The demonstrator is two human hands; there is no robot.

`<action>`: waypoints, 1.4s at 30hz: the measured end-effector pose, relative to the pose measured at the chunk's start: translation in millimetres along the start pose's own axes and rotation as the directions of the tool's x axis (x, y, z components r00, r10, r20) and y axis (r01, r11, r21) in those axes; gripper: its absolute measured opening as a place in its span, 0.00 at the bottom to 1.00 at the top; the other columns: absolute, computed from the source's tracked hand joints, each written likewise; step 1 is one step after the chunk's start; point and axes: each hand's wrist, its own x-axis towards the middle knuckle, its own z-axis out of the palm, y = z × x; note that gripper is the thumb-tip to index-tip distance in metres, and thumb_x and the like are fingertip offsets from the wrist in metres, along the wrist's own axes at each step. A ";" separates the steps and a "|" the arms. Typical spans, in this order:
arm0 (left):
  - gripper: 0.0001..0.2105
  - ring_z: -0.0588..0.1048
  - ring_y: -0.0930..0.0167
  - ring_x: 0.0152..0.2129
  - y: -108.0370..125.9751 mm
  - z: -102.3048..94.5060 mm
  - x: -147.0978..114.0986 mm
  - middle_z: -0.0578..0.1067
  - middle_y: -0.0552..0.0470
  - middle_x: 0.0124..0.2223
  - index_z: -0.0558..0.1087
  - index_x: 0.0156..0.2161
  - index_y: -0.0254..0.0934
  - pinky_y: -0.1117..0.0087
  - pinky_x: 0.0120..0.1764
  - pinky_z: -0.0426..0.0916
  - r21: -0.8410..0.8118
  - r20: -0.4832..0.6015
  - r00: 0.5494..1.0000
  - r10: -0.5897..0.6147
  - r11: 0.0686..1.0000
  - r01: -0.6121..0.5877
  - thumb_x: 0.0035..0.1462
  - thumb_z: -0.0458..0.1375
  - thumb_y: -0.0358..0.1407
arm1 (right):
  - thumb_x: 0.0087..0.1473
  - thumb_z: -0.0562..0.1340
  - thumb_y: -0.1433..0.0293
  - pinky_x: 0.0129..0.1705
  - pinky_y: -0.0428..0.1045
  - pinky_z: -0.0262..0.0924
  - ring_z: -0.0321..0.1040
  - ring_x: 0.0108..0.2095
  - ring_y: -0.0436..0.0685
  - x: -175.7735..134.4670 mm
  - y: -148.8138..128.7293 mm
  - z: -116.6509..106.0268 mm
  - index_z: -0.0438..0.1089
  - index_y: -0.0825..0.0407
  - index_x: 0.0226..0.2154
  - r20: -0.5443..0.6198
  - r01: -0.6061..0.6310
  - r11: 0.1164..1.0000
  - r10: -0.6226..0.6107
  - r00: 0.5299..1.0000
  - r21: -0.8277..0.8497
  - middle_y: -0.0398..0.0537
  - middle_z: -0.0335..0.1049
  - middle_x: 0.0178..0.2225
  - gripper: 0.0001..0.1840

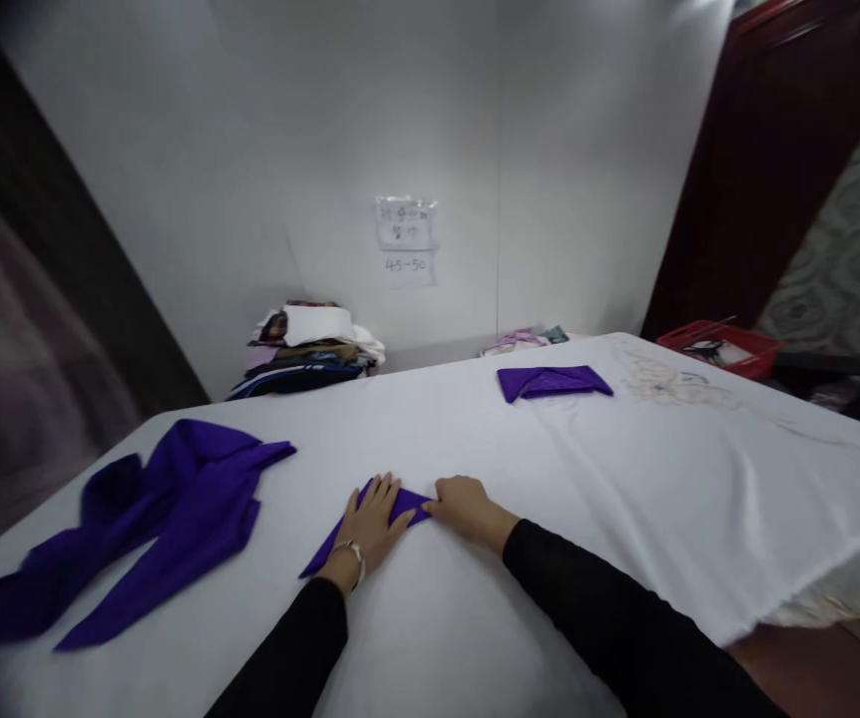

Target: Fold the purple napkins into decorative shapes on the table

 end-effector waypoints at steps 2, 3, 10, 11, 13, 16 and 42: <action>0.33 0.43 0.62 0.60 -3.6 3.3 1.4 0.48 0.48 0.63 0.50 0.60 0.36 0.51 0.57 0.40 0.024 0.003 1.000 -0.002 1.000 0.002 0.55 0.35 0.54 | 0.51 0.53 0.53 0.29 0.47 0.54 0.68 0.33 0.57 -2.2 5.5 -0.4 0.69 0.51 0.34 0.001 -0.001 1.000 0.001 1.000 0.005 0.51 0.72 0.33 0.20; 0.33 0.43 0.62 0.60 -4.6 4.0 1.8 0.48 0.47 0.63 0.50 0.60 0.36 0.51 0.57 0.40 0.029 0.002 1.000 -0.003 1.000 0.003 0.55 0.35 0.54 | 0.51 0.54 0.53 0.29 0.47 0.54 0.68 0.33 0.58 -4.1 8.6 -1.0 0.69 0.51 0.33 0.006 -0.002 1.000 0.002 1.000 0.006 0.51 0.72 0.33 0.20; 0.31 0.44 0.61 0.60 -2.1 -0.7 2.7 0.48 0.47 0.63 0.50 0.60 0.35 0.50 0.57 0.40 0.035 0.020 1.000 -0.010 0.999 0.010 0.56 0.36 0.51 | 0.56 0.52 0.62 0.37 0.50 0.56 0.67 0.37 0.59 -25.3 -1.6 -14.4 0.66 0.54 0.37 -0.201 0.169 0.985 -0.174 0.964 -0.042 0.53 0.71 0.35 0.14; 0.30 0.44 0.62 0.60 -2.3 -1.4 2.6 0.48 0.47 0.63 0.50 0.60 0.35 0.50 0.57 0.40 0.048 0.031 0.999 -0.013 0.999 0.012 0.56 0.38 0.49 | 0.56 0.52 0.61 0.40 0.51 0.55 0.65 0.39 0.59 -25.3 -10.4 -15.9 0.65 0.53 0.39 -0.246 0.266 0.964 -0.261 0.933 -0.014 0.52 0.70 0.37 0.15; 0.27 0.43 0.61 0.60 -3.3 -2.3 2.1 0.49 0.48 0.63 0.51 0.60 0.37 0.51 0.57 0.39 0.081 0.053 0.999 0.006 0.997 -0.011 0.55 0.42 0.44 | 0.56 0.51 0.57 0.46 0.50 0.52 0.61 0.45 0.57 -20.9 -29.6 -16.3 0.62 0.51 0.44 -0.293 0.478 0.877 -0.446 0.846 0.046 0.50 0.66 0.44 0.19; 0.27 0.43 0.61 0.60 -5.1 -3.7 1.4 0.50 0.50 0.63 0.52 0.59 0.43 0.51 0.57 0.36 0.093 0.087 0.995 0.050 0.994 -0.058 0.52 0.46 0.39 | 0.54 0.52 0.51 0.54 0.54 0.44 0.51 0.54 0.58 -7.4 -50.7 -10.3 0.55 0.49 0.53 -0.268 0.620 0.776 -0.576 0.772 0.117 0.51 0.56 0.55 0.29; 0.27 0.41 0.65 0.60 -16.3 3.7 4.4 0.44 0.49 0.64 0.49 0.60 0.34 0.53 0.58 0.40 0.144 0.108 0.994 -0.003 0.990 -0.013 0.55 0.38 0.40 | 0.52 0.48 0.46 0.59 0.59 0.30 0.36 0.61 0.62 -0.4 -20.4 19.0 0.40 0.55 0.61 -0.153 0.532 0.831 -0.511 0.846 0.163 0.57 0.40 0.62 0.42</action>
